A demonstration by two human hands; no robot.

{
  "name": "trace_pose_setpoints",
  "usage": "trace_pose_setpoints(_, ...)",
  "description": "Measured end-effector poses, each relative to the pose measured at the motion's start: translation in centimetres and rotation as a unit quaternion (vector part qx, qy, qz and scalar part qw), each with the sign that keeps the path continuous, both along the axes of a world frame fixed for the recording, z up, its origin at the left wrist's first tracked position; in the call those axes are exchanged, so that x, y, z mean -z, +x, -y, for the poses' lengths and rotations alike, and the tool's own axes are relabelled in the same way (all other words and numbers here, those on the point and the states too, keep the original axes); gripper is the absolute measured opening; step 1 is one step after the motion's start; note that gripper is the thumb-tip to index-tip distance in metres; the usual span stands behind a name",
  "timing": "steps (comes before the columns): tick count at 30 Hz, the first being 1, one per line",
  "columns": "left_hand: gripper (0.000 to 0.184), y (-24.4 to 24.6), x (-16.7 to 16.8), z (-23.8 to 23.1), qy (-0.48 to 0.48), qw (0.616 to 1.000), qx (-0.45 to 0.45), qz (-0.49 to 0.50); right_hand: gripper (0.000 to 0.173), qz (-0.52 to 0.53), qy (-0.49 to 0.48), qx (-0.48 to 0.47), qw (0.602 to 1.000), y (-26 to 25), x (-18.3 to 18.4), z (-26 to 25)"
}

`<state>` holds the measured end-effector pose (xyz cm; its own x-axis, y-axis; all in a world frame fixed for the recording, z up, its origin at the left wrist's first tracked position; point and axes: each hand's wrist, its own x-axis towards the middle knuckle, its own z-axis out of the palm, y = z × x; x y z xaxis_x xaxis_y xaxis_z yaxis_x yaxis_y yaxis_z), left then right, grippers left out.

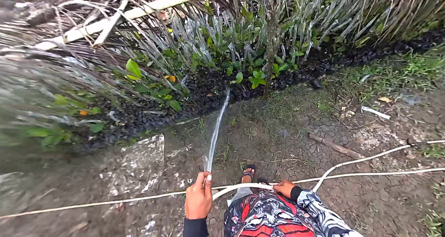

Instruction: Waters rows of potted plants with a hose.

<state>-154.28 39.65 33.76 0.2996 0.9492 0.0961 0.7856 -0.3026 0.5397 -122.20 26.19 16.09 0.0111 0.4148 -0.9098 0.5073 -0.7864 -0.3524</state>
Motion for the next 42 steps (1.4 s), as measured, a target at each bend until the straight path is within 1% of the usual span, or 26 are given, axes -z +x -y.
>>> trace_pose_setpoints(3,0.044,0.2,-0.4,0.9,-0.013,1.000,0.002,-0.010,0.057,-0.009,-0.003,-0.007,1.000,0.1,-1.2,0.3)
trace_pose_setpoints(5,0.044,0.1,-0.5,1.3,-0.012,1.000,0.001,-0.012,0.056,-0.013,0.003,-0.010,1.000,0.2,-0.6,0.6)
trace_pose_setpoints(11,0.043,0.3,-0.7,2.1,-0.008,1.000,0.007,-0.018,0.054,-0.026,0.019,0.032,0.999,0.0,1.1,2.1)
trace_pose_setpoints(19,0.042,0.9,-0.9,3.0,0.003,0.999,0.023,-0.027,0.055,-0.036,0.007,0.020,0.999,0.4,0.6,2.4)
trace_pose_setpoints(23,0.043,1.2,-0.9,3.2,0.014,1.000,0.008,-0.023,0.055,-0.039,0.010,0.025,0.999,0.5,0.5,2.6)
trace_pose_setpoints(32,0.039,1.3,-0.9,3.5,-0.022,0.999,0.008,-0.042,0.053,-0.036,0.021,0.030,0.999,0.5,1.7,3.0)
trace_pose_setpoints(37,0.039,1.5,-0.9,3.8,-0.022,0.999,-0.004,-0.049,0.053,-0.035,0.027,0.035,0.998,0.4,1.7,3.1)
trace_pose_setpoints(40,0.040,1.5,-1.1,4.0,-0.041,0.998,0.000,-0.055,0.054,-0.027,0.020,0.019,0.999,0.4,0.8,3.0)
trace_pose_setpoints(42,0.039,1.4,-1.0,4.2,-0.033,0.998,-0.004,-0.054,0.054,-0.023,0.022,0.013,0.999,0.3,1.0,3.0)
